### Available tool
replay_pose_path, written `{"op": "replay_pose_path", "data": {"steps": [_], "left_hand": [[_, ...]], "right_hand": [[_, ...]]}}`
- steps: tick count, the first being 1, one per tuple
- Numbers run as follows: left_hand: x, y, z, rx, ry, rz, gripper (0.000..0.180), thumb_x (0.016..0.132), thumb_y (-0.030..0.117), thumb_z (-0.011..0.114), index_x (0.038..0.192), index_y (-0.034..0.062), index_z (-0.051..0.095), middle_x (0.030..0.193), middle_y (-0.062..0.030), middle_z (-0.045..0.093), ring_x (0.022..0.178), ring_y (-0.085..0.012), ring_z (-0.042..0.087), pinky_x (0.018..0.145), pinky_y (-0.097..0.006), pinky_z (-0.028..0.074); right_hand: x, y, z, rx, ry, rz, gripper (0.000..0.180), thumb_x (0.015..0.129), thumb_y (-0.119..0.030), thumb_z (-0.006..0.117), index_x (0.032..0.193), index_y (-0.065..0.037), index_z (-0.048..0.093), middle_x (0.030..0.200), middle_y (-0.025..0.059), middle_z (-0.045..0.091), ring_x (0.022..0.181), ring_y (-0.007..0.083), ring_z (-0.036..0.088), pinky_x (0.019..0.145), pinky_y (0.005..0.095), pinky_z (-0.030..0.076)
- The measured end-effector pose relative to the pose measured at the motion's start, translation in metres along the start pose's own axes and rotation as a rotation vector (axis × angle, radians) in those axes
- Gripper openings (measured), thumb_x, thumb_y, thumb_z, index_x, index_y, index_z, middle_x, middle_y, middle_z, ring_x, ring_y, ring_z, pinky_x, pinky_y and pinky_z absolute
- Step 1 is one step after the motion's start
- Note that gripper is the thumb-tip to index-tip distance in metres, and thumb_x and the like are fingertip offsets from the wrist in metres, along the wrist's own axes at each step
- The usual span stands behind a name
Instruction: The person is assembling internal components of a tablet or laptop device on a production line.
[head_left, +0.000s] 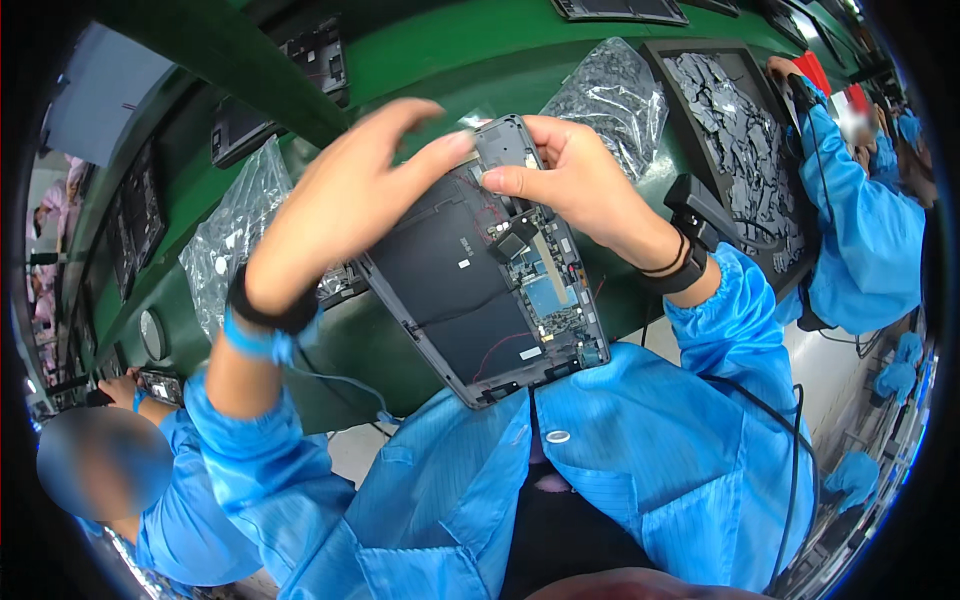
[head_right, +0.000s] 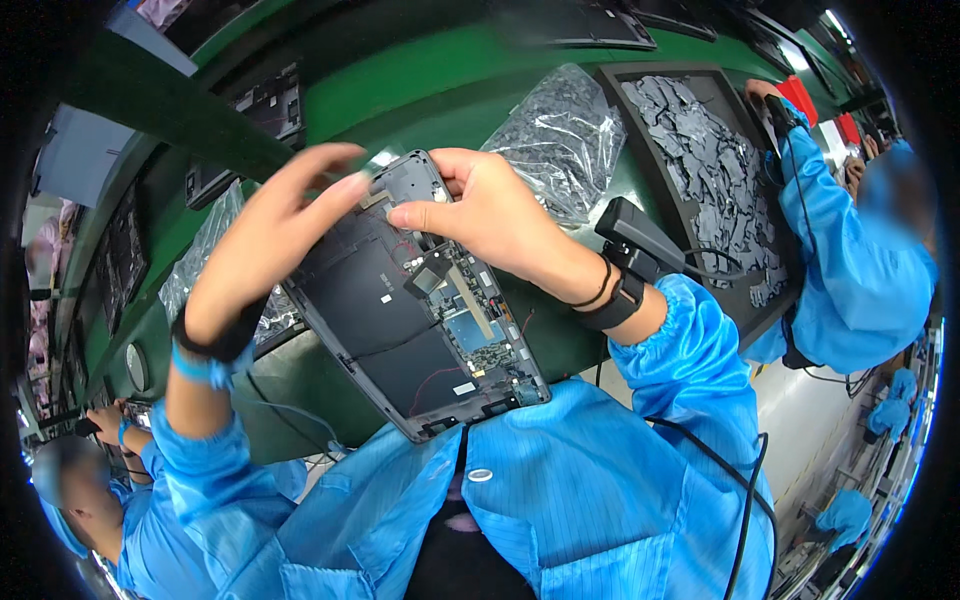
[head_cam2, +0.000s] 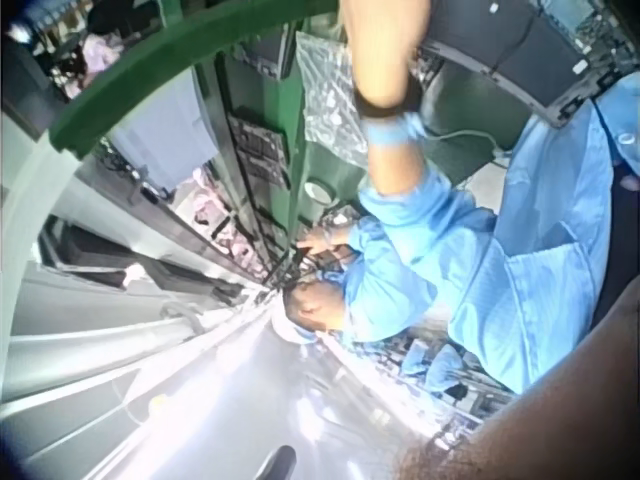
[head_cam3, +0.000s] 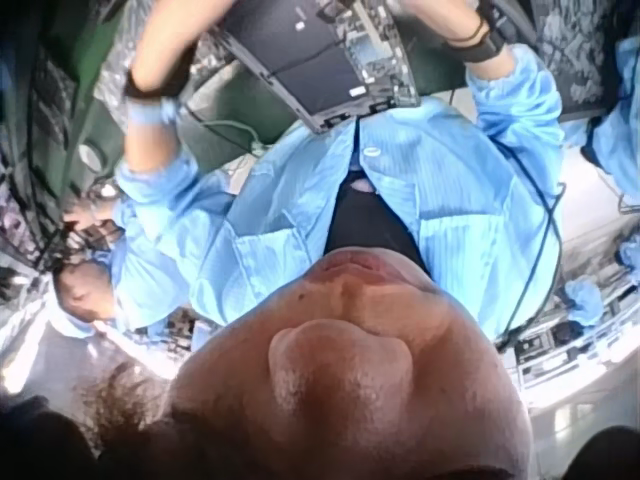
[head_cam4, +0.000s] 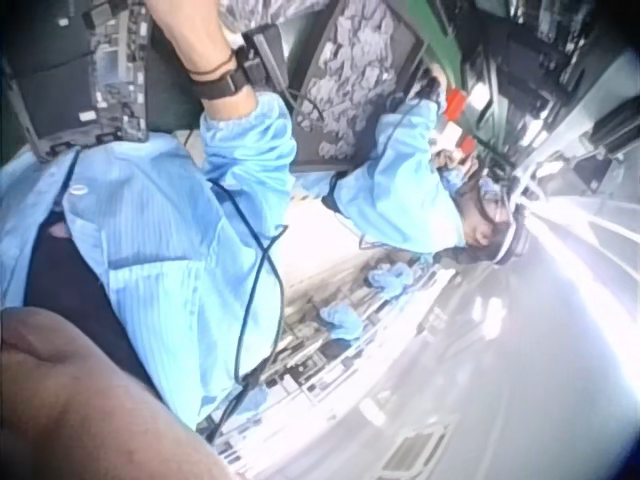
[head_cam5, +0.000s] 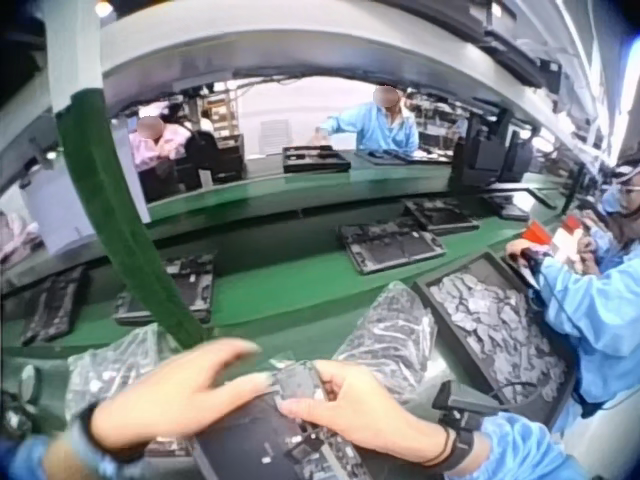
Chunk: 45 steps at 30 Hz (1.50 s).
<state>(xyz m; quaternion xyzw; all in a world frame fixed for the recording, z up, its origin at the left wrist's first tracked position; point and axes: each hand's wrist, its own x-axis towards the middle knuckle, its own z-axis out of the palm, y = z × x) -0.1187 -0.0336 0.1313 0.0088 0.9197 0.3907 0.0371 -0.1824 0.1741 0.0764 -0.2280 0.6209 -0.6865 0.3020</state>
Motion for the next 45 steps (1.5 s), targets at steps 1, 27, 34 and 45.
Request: {"op": "replay_pose_path", "data": {"steps": [1, 27, 34, 45], "left_hand": [[0.02, -0.003, 0.001, -0.151, -0.22, -0.093, 0.041, 0.099, 0.034, 0.054, 0.117, -0.0034, 0.059, 0.102, -0.0102, 0.066, 0.091, -0.0148, 0.061, 0.08, -0.029, 0.049], [0.017, -0.002, 0.028, 0.146, -0.168, -0.114, 0.061, 0.099, 0.056, 0.035, 0.106, 0.0024, 0.063, 0.098, -0.0216, 0.068, 0.097, -0.0404, 0.063, 0.084, -0.047, 0.048], [0.019, -0.017, 0.038, 0.181, -0.091, -0.108, 0.061, 0.099, 0.056, 0.036, 0.103, 0.0009, 0.063, 0.096, -0.0218, 0.068, 0.095, -0.0404, 0.063, 0.084, -0.046, 0.048], [0.028, -0.03, 0.044, -0.018, -0.212, -0.181, 0.052, 0.099, 0.049, 0.046, 0.107, 0.0006, 0.064, 0.084, -0.0114, 0.067, 0.073, -0.0199, 0.063, 0.071, -0.033, 0.049]], "right_hand": [[-0.001, -0.001, 0.0, -0.072, -0.002, -0.017, 0.027, 0.086, -0.01, 0.073, 0.108, 0.004, 0.064, 0.094, 0.004, 0.07, 0.084, 0.0089, 0.064, 0.075, 0.0255, 0.052], [0.003, 0.03, -0.005, -0.396, 0.277, -0.259, 0.025, 0.093, -0.018, 0.057, 0.08, 0.003, 0.059, 0.059, 0.0061, 0.047, 0.057, 0.0091, 0.041, 0.051, 0.0305, 0.036], [-0.003, 0.031, 0.006, 0.057, 0.094, -0.134, 0.019, 0.095, -0.011, 0.059, 0.106, 0.003, 0.063, 0.082, -0.0003, 0.065, 0.071, 0.006, 0.056, 0.066, 0.0251, 0.048], [-0.003, 0.033, -0.004, 0.082, 0.04, -0.036, 0.022, 0.092, -0.004, 0.061, 0.112, 0.005, 0.062, 0.093, 0.0048, 0.069, 0.083, 0.0079, 0.064, 0.072, 0.0246, 0.052]]}}
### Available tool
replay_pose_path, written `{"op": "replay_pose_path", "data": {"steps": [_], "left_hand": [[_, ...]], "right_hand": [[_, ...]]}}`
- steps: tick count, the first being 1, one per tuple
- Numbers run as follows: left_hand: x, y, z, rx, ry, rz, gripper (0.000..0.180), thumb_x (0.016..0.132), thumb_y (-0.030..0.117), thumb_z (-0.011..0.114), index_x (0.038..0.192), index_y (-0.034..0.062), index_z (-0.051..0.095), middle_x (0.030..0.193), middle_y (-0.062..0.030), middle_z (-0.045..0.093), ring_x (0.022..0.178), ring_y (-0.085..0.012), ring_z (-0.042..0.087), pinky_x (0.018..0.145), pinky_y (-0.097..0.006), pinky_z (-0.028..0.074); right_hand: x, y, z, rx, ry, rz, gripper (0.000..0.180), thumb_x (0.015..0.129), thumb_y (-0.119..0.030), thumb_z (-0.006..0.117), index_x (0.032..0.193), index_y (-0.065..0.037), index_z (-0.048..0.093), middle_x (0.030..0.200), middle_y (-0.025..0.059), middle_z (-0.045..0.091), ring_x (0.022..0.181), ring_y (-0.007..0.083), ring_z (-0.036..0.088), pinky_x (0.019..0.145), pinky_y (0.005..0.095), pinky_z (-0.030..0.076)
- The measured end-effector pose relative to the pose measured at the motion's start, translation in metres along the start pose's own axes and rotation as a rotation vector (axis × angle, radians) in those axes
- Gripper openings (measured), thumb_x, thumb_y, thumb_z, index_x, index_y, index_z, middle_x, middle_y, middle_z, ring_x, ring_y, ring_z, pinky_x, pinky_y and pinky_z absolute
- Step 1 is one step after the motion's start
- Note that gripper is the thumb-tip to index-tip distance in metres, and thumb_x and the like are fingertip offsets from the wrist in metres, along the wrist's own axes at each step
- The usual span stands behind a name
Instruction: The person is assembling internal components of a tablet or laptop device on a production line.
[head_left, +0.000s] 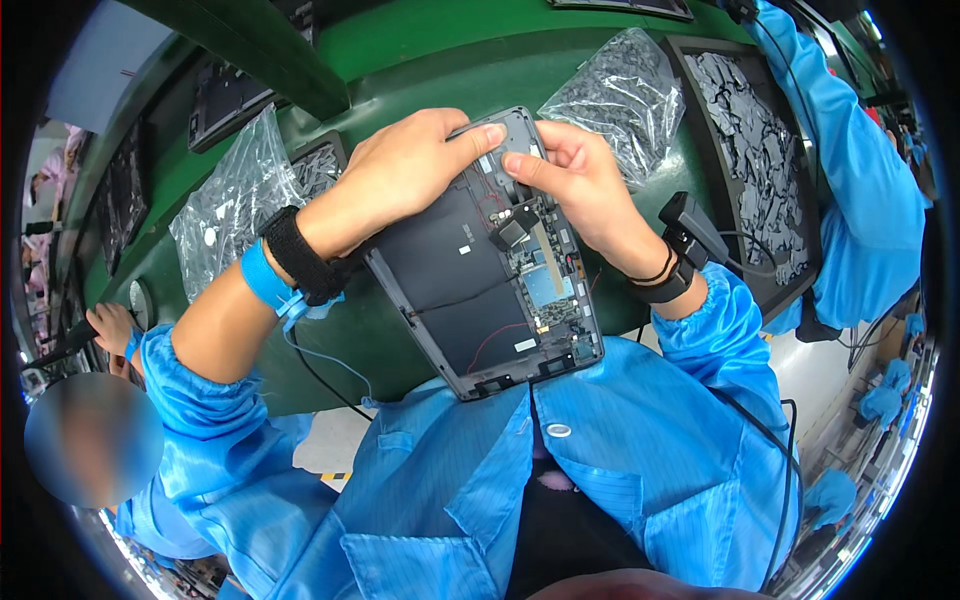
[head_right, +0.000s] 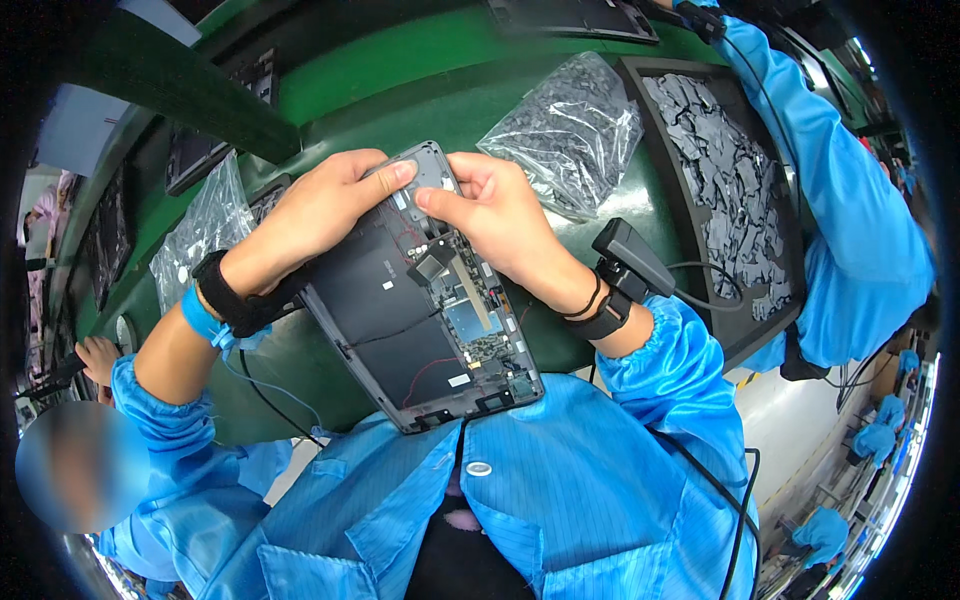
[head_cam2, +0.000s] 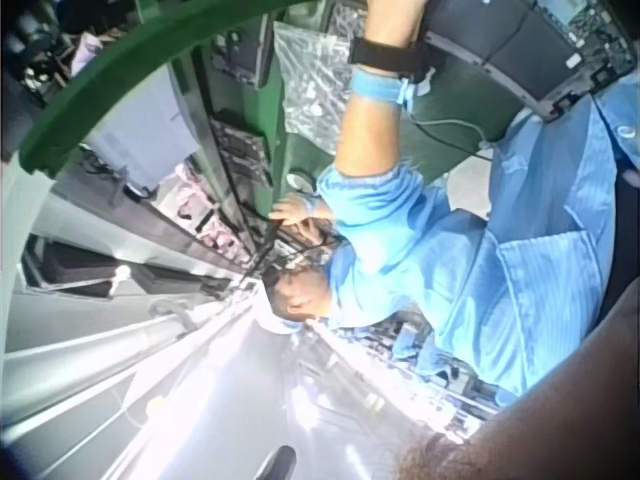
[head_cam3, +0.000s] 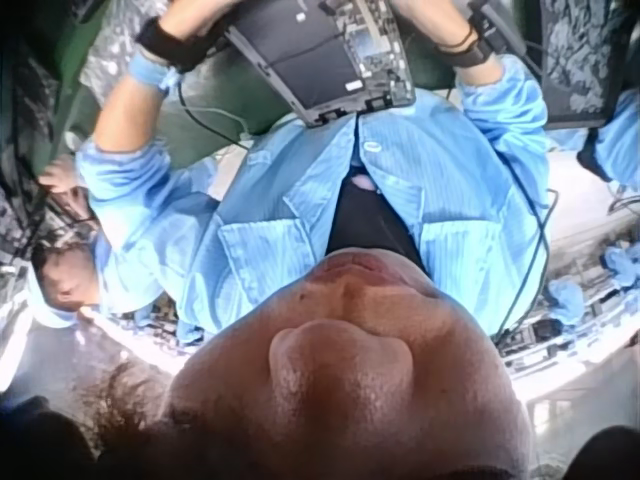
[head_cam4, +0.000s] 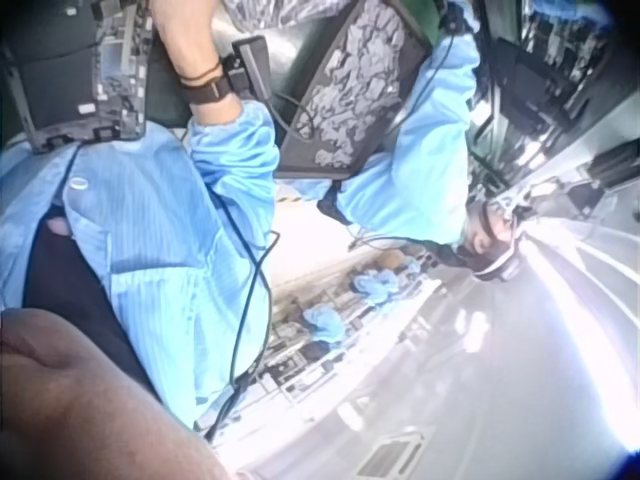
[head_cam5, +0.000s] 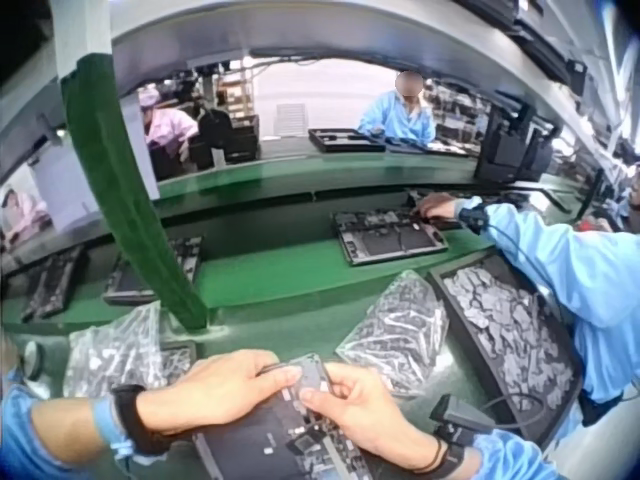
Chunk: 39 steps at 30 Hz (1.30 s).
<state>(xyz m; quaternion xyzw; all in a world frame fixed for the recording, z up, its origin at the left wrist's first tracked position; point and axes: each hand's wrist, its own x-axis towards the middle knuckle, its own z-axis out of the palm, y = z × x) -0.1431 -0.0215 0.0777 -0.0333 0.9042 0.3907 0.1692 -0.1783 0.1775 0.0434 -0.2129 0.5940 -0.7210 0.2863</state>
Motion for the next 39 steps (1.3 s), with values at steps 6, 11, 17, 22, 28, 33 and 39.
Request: {"op": "replay_pose_path", "data": {"steps": [6, 11, 17, 22, 28, 33, 39], "left_hand": [[-0.002, -0.004, -0.003, 0.08, 0.046, 0.031, 0.066, 0.097, 0.06, 0.034, 0.114, 0.0042, 0.065, 0.107, -0.017, 0.068, 0.103, -0.0359, 0.063, 0.09, -0.043, 0.046], [0.011, -0.018, 0.003, 0.039, 0.036, 0.112, 0.063, 0.098, 0.056, 0.032, 0.116, 0.0033, 0.062, 0.112, -0.0187, 0.065, 0.107, -0.0374, 0.061, 0.092, -0.043, 0.045], [0.003, -0.001, -0.005, -0.008, -0.086, 0.083, 0.056, 0.089, 0.045, 0.049, 0.122, 0.0004, 0.056, 0.115, -0.0217, 0.063, 0.108, -0.0368, 0.06, 0.092, -0.041, 0.045], [-0.002, 0.006, -0.005, -0.005, -0.086, 0.111, 0.044, 0.09, 0.026, 0.057, 0.122, -0.003, 0.053, 0.108, -0.0146, 0.062, 0.098, -0.0185, 0.058, 0.087, -0.031, 0.045], [0.0, -0.001, -0.006, -0.047, -0.092, 0.091, 0.04, 0.094, 0.026, 0.055, 0.121, -0.0033, 0.053, 0.11, -0.0127, 0.061, 0.099, -0.0175, 0.057, 0.088, -0.03, 0.045], [0.012, -0.01, -0.005, -0.116, -0.132, 0.092, 0.04, 0.094, 0.024, 0.054, 0.122, -0.0042, 0.053, 0.11, -0.0113, 0.061, 0.1, -0.0166, 0.055, 0.09, -0.03, 0.043], [0.01, -0.001, -0.001, -0.155, -0.157, 0.066, 0.042, 0.091, 0.024, 0.054, 0.123, -0.0046, 0.053, 0.111, -0.0115, 0.061, 0.101, -0.0169, 0.055, 0.091, -0.029, 0.042]], "right_hand": [[-0.012, 0.001, 0.006, -0.346, 0.135, -0.183, 0.039, 0.088, -0.006, 0.066, 0.125, 0.002, 0.057, 0.122, 0.0166, 0.062, 0.099, 0.0188, 0.066, 0.08, 0.0319, 0.054], [-0.009, -0.025, -0.011, -1.256, 0.003, -0.701, 0.059, 0.078, -0.011, 0.074, 0.133, -0.007, 0.052, 0.133, 0.0172, 0.054, 0.102, 0.0376, 0.062, 0.086, 0.0413, 0.054], [0.0, -0.014, -0.015, -0.261, -0.102, 0.001, 0.039, 0.089, -0.01, 0.068, 0.124, 0.002, 0.056, 0.101, 0.0107, 0.069, 0.086, 0.0136, 0.065, 0.077, 0.0274, 0.052], [-0.003, -0.004, -0.014, -0.202, -0.034, 0.077, 0.026, 0.091, -0.011, 0.066, 0.112, 0.003, 0.061, 0.099, 0.0042, 0.068, 0.084, 0.0077, 0.062, 0.074, 0.0255, 0.051], [-0.011, 0.002, -0.009, 0.088, -0.072, 0.158, 0.036, 0.096, -0.025, 0.061, 0.121, 0.002, 0.057, 0.11, 0.0073, 0.065, 0.098, 0.0096, 0.06, 0.084, 0.0273, 0.05], [-0.039, 0.0, -0.003, 0.194, 0.105, 0.181, 0.044, 0.098, -0.026, 0.057, 0.13, 0.004, 0.051, 0.117, 0.0098, 0.063, 0.104, 0.0125, 0.06, 0.088, 0.0284, 0.049], [-0.005, 0.004, -0.01, -0.07, -0.022, 0.159, 0.031, 0.097, -0.02, 0.059, 0.114, 0.005, 0.06, 0.103, 0.0065, 0.068, 0.09, 0.0124, 0.063, 0.079, 0.0285, 0.051]]}}
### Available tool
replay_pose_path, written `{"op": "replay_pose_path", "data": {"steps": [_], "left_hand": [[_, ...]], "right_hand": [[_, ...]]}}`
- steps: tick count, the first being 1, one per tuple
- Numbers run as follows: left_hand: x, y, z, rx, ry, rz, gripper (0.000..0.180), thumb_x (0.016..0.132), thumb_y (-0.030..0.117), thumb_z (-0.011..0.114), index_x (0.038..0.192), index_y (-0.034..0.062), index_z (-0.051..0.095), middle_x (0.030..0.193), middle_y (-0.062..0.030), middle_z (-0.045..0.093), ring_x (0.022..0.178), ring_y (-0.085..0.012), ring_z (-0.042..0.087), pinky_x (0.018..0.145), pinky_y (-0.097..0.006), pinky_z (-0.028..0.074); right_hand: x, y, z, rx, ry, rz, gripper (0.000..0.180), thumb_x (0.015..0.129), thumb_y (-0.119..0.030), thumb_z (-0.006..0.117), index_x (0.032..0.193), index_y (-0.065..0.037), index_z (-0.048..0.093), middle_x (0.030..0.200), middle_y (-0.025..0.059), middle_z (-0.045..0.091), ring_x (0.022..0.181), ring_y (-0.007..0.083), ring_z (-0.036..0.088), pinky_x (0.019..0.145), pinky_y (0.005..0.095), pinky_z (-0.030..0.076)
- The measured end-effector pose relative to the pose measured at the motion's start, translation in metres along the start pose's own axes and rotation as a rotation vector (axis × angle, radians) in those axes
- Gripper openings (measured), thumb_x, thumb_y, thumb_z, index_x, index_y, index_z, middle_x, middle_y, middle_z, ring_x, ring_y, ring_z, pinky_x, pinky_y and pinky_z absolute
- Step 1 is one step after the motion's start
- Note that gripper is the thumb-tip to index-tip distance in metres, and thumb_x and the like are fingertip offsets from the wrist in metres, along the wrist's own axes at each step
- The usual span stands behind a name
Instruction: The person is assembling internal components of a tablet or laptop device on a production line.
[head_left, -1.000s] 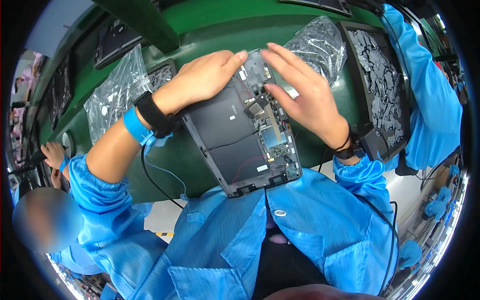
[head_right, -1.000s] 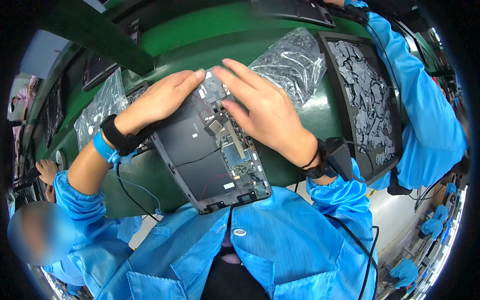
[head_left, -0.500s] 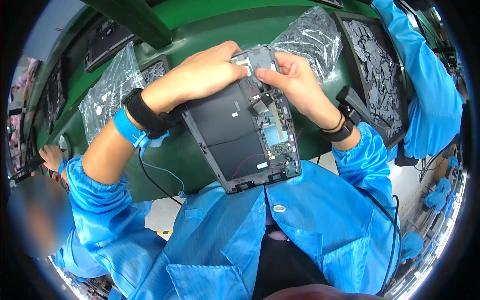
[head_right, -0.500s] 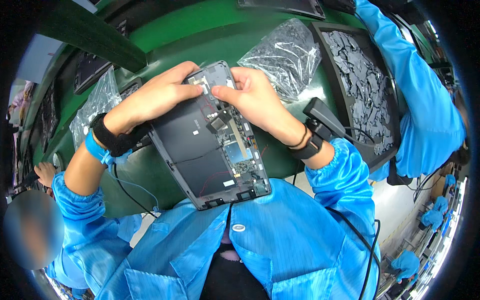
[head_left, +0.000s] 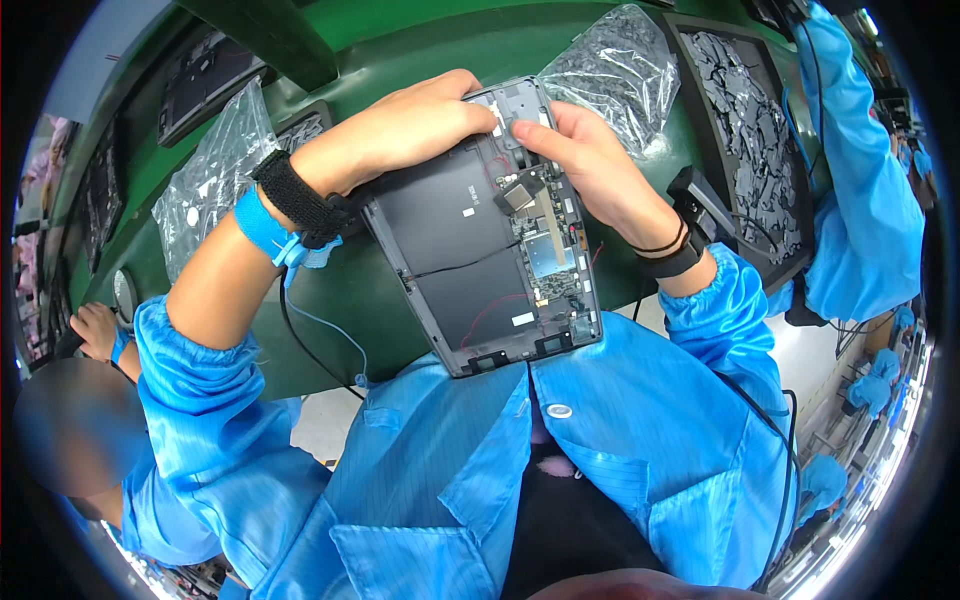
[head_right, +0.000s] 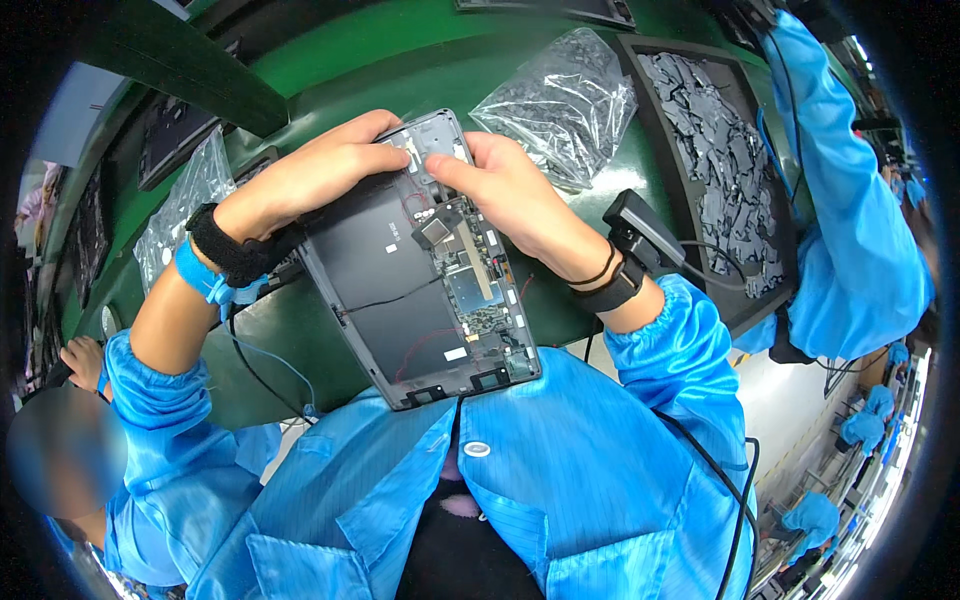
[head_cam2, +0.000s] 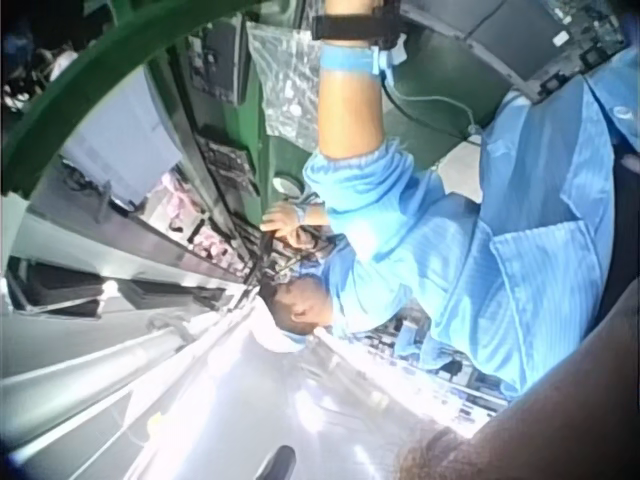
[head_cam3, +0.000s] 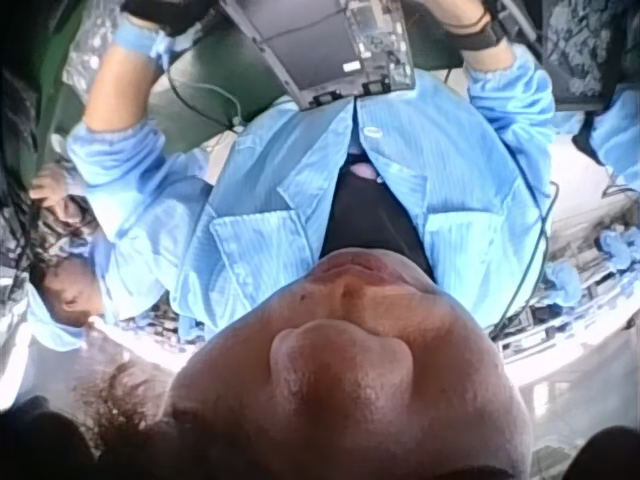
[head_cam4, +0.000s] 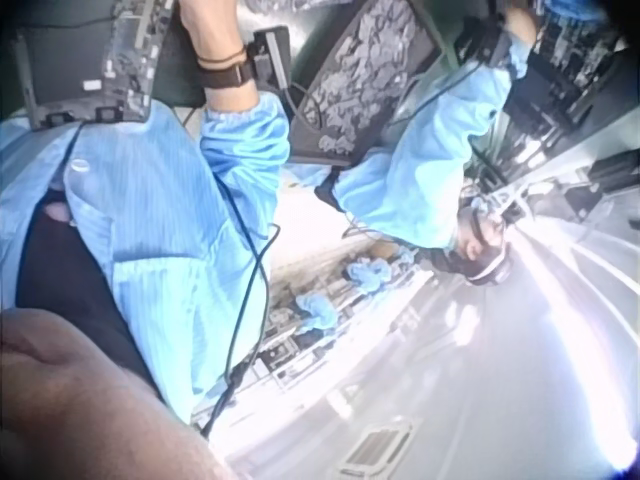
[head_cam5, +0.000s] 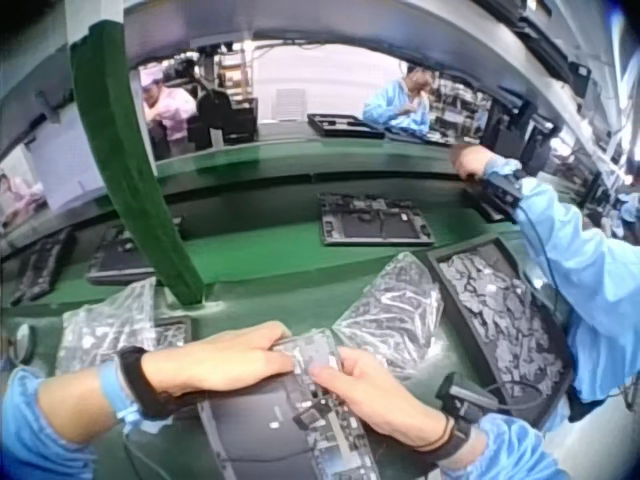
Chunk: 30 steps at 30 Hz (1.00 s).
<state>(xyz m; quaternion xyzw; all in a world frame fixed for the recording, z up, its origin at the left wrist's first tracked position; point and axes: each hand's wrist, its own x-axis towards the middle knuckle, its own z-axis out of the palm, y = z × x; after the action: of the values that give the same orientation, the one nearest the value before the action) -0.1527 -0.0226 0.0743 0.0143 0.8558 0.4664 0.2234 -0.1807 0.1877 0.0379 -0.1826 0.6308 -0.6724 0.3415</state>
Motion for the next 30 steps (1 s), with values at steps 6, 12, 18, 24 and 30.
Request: {"op": "replay_pose_path", "data": {"steps": [6, 12, 18, 24, 30], "left_hand": [[-0.001, 0.001, 0.002, 0.111, 0.024, -0.05, 0.047, 0.088, 0.027, 0.057, 0.123, -0.0047, 0.053, 0.111, -0.0152, 0.062, 0.103, -0.0204, 0.057, 0.091, -0.03, 0.043], [0.005, -0.006, 0.003, 0.185, 0.045, -0.02, 0.048, 0.09, 0.031, 0.059, 0.122, -0.0041, 0.054, 0.108, -0.0157, 0.063, 0.098, -0.0202, 0.059, 0.087, -0.031, 0.045], [0.007, -0.004, 0.012, 0.2, 0.111, 0.042, 0.053, 0.093, 0.043, 0.06, 0.119, -0.0028, 0.057, 0.101, -0.014, 0.065, 0.09, -0.0183, 0.061, 0.08, -0.032, 0.049], [0.007, -0.007, 0.019, 0.247, 0.185, 0.069, 0.055, 0.093, 0.047, 0.059, 0.118, -0.002, 0.058, 0.1, -0.0152, 0.067, 0.09, -0.0194, 0.063, 0.081, -0.034, 0.049], [0.01, -0.005, 0.016, 0.281, 0.189, -0.007, 0.055, 0.094, 0.047, 0.055, 0.12, -0.0011, 0.057, 0.103, -0.0197, 0.066, 0.094, -0.0279, 0.064, 0.083, -0.037, 0.049]], "right_hand": [[0.006, 0.023, 0.01, -0.231, 0.224, -0.214, 0.026, 0.094, -0.02, 0.061, 0.105, 0.003, 0.061, 0.091, 0.0084, 0.069, 0.08, 0.0118, 0.063, 0.072, 0.0288, 0.051], [0.012, 0.023, -0.001, -0.169, 0.131, -0.199, 0.025, 0.094, -0.02, 0.062, 0.105, 0.002, 0.061, 0.089, 0.0061, 0.068, 0.079, 0.0111, 0.061, 0.07, 0.0296, 0.05], [0.002, 0.002, -0.013, -0.445, 0.057, -0.164, 0.027, 0.095, -0.024, 0.061, 0.102, 0.003, 0.06, 0.085, 0.0042, 0.065, 0.078, 0.0075, 0.057, 0.066, 0.0278, 0.048], [0.001, 0.017, -0.013, -0.37, 0.098, -0.213, 0.026, 0.094, -0.022, 0.062, 0.102, 0.002, 0.061, 0.086, 0.0056, 0.066, 0.078, 0.0099, 0.06, 0.068, 0.03, 0.049], [0.009, 0.026, -0.003, -0.505, 0.252, -0.236, 0.024, 0.094, -0.019, 0.06, 0.104, 0.003, 0.061, 0.091, 0.0061, 0.067, 0.082, 0.012, 0.061, 0.072, 0.0311, 0.05]]}}
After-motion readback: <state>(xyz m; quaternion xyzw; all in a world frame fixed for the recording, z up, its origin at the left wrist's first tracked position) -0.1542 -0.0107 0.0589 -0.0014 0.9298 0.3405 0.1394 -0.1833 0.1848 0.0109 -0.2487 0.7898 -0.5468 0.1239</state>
